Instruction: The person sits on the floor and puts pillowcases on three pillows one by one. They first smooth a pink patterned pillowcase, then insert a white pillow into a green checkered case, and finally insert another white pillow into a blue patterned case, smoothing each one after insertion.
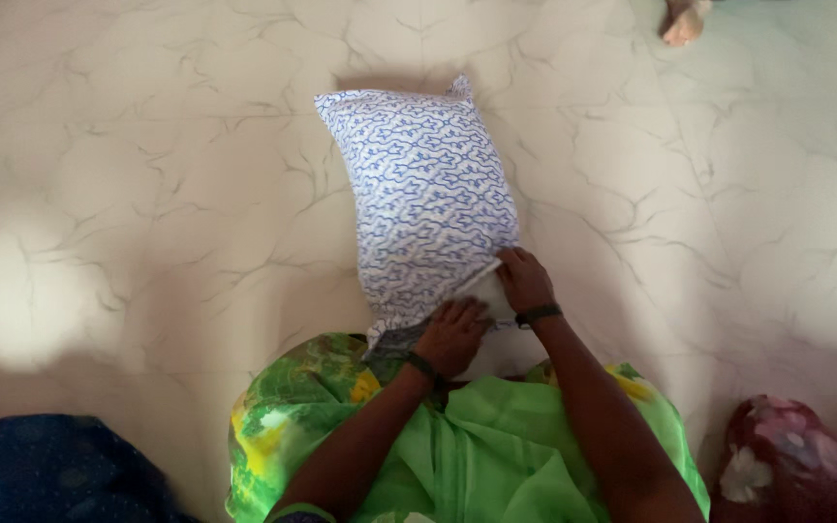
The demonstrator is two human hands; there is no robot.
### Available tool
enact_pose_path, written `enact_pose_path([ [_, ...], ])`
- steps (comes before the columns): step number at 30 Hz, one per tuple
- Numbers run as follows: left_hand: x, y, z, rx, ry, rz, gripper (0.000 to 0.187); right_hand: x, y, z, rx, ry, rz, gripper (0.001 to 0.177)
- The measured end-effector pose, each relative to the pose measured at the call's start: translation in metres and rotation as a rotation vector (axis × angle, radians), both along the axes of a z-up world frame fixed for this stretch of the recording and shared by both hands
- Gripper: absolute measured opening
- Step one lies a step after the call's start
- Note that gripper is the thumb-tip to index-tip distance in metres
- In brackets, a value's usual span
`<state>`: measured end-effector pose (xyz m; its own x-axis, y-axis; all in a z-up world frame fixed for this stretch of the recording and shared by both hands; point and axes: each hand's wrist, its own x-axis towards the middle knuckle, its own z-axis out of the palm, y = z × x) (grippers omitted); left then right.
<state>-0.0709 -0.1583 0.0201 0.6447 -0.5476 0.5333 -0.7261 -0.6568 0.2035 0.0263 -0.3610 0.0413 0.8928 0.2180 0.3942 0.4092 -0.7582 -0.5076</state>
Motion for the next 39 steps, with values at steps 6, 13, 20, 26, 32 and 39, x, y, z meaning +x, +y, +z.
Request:
enact_pose_path([
  [6,0.014,0.021,-0.015,0.404,0.427,0.186,0.066,-0.028,0.066,-0.026,0.195,0.042,0.130,0.026],
  [13,0.024,0.026,-0.065,0.264,-0.001,0.201,0.053,-0.048,0.069,0.044,0.128,-0.030,0.195,0.019],
  [20,0.024,0.017,-0.044,0.350,0.258,0.277,0.049,-0.058,0.074,0.044,-0.048,0.059,0.237,0.024],
  [26,0.065,0.015,-0.009,0.336,0.371,0.321,0.058,-0.110,0.124,0.070,-0.007,0.123,0.517,0.028],
  [32,0.101,0.003,0.004,0.284,0.352,0.349,0.068,-0.102,0.114,0.067,-0.088,0.134,0.415,0.021],
  [39,0.069,-0.017,0.019,0.471,0.454,0.222,0.081,-0.012,0.021,0.023,-0.190,0.031,-0.070,0.017],
])
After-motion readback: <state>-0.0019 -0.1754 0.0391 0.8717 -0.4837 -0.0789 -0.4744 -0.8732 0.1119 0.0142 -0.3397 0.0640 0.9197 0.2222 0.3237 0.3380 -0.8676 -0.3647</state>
